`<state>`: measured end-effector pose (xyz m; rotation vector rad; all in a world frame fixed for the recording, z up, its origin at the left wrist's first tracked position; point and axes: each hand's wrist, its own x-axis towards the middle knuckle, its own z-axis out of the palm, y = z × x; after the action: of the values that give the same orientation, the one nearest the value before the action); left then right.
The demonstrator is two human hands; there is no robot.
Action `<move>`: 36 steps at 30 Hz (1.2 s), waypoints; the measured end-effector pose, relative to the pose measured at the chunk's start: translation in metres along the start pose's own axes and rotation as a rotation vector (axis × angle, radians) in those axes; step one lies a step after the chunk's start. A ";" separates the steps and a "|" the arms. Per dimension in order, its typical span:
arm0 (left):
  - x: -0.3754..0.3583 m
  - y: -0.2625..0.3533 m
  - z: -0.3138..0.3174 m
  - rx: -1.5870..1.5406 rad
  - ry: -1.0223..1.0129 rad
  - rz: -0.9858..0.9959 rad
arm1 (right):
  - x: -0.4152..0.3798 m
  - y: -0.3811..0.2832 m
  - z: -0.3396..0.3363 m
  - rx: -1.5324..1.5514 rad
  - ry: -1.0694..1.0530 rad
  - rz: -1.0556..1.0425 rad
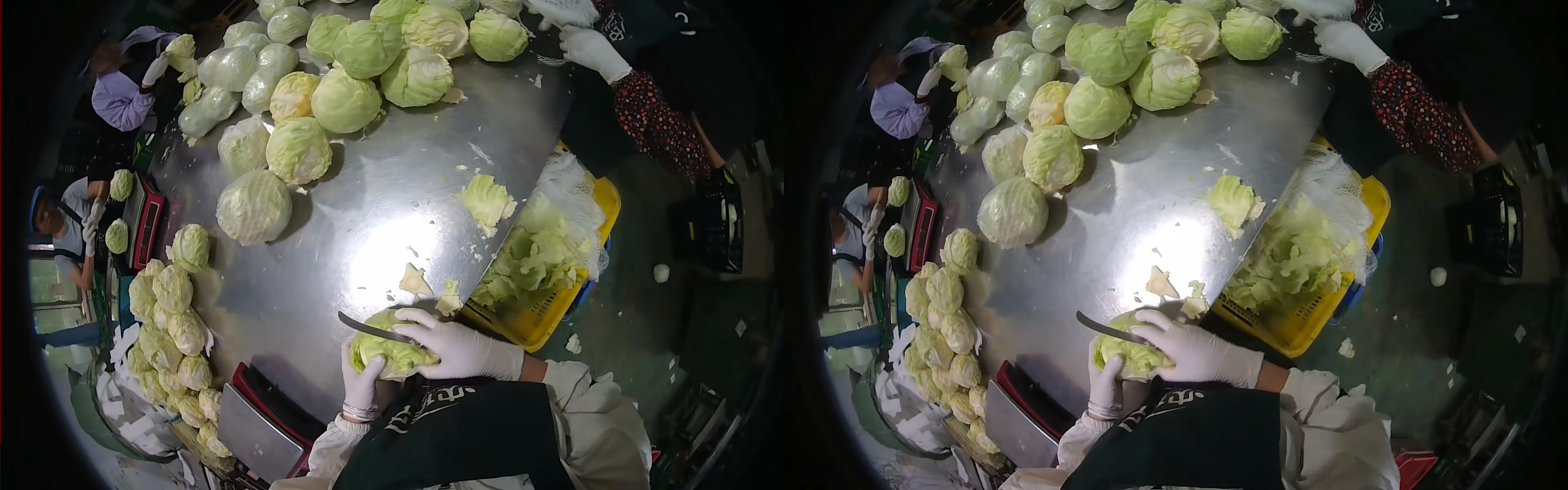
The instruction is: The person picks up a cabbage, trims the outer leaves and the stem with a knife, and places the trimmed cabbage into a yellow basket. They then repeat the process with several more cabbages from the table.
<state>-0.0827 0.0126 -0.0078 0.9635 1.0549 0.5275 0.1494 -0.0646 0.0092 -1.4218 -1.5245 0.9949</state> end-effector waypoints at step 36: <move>0.033 0.036 0.058 0.622 -0.400 0.467 | 0.000 -0.021 -0.048 -0.333 0.152 -0.115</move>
<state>-0.0142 0.0321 0.0164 1.8079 0.6259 0.3570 0.1867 -0.0647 0.0463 -1.5764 -1.6907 0.5671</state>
